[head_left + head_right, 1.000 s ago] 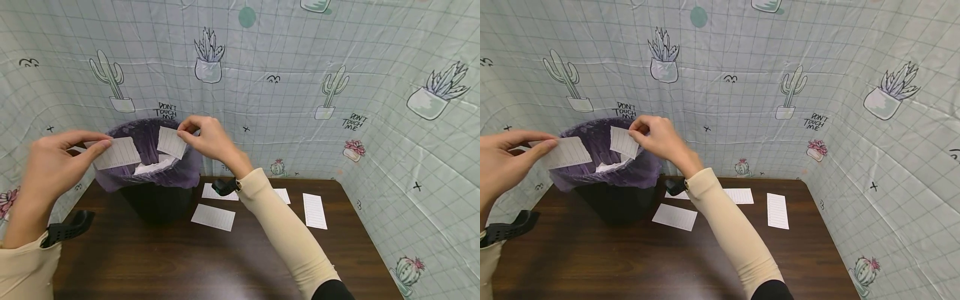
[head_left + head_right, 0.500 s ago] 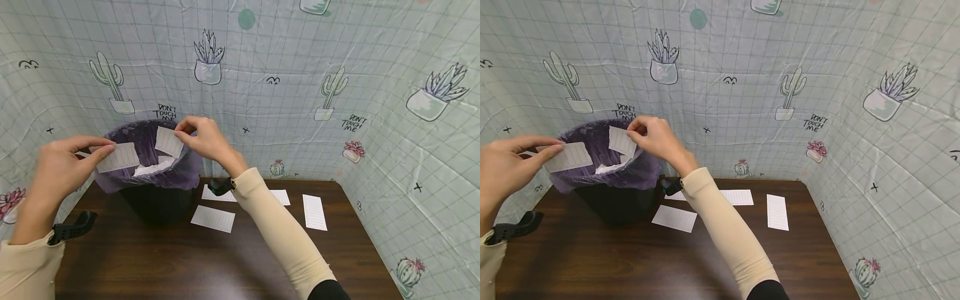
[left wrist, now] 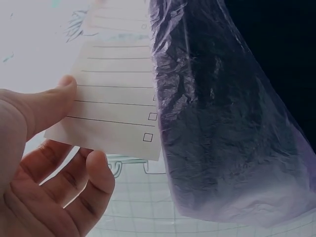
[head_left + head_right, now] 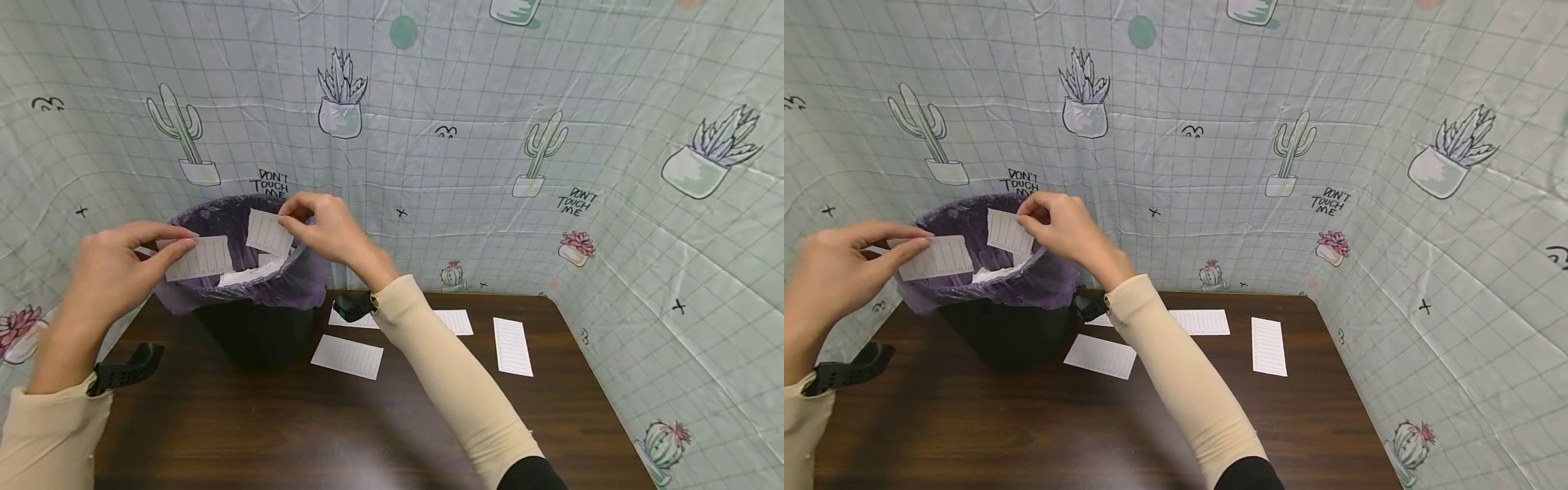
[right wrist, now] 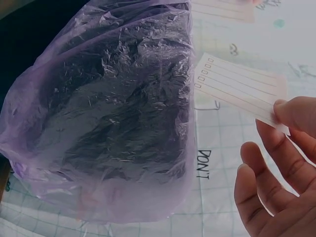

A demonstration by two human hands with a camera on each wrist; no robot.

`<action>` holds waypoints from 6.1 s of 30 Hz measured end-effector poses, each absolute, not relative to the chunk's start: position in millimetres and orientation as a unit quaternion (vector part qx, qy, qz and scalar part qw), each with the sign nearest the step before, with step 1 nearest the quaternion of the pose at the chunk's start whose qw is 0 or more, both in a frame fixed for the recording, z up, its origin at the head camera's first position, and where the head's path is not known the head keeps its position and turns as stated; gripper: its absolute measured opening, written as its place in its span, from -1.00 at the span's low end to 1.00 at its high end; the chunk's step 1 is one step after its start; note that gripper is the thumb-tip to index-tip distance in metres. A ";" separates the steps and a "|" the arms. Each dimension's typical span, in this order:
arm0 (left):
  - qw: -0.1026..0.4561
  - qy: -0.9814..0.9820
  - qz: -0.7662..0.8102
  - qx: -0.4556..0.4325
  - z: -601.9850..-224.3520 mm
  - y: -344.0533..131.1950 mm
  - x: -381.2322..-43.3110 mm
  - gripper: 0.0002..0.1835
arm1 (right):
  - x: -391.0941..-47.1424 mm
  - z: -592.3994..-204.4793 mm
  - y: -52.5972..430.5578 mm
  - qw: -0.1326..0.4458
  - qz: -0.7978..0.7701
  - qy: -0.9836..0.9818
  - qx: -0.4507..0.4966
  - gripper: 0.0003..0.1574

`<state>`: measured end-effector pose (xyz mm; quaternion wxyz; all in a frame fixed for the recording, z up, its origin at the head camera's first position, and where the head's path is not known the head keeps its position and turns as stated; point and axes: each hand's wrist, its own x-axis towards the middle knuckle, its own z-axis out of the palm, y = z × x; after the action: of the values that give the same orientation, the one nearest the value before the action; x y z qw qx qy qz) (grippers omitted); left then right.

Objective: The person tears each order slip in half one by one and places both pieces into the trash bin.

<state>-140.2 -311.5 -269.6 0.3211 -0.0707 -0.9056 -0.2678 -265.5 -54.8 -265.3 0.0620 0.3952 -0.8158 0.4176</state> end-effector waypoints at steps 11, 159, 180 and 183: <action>0.315 -0.908 -0.260 -0.093 -271.5 -310.9 -141.3 -0.87 | -265.4 -273.2 -55.6 0.054 0.399 -0.829 0.388 -0.82; 0.028 -0.856 -0.504 -0.110 -505.3 -116.2 -150.1 -0.82 | -168.8 -513.6 85.0 -0.022 0.408 -0.895 0.180 -0.94; 0.021 -0.869 -0.479 -0.123 -510.7 -108.4 -149.0 -0.89 | -169.5 -506.9 88.6 -0.025 0.438 -0.879 0.187 -0.93; 0.022 -0.869 -0.478 -0.124 -510.6 -108.1 -149.3 -0.89 | -169.6 -507.1 88.7 -0.022 0.441 -0.877 0.187 -0.93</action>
<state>-149.3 -108.1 -510.6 0.0225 -0.1244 -0.8693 -0.4778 -169.6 88.7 -507.1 -0.0217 0.1869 -0.8774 0.4414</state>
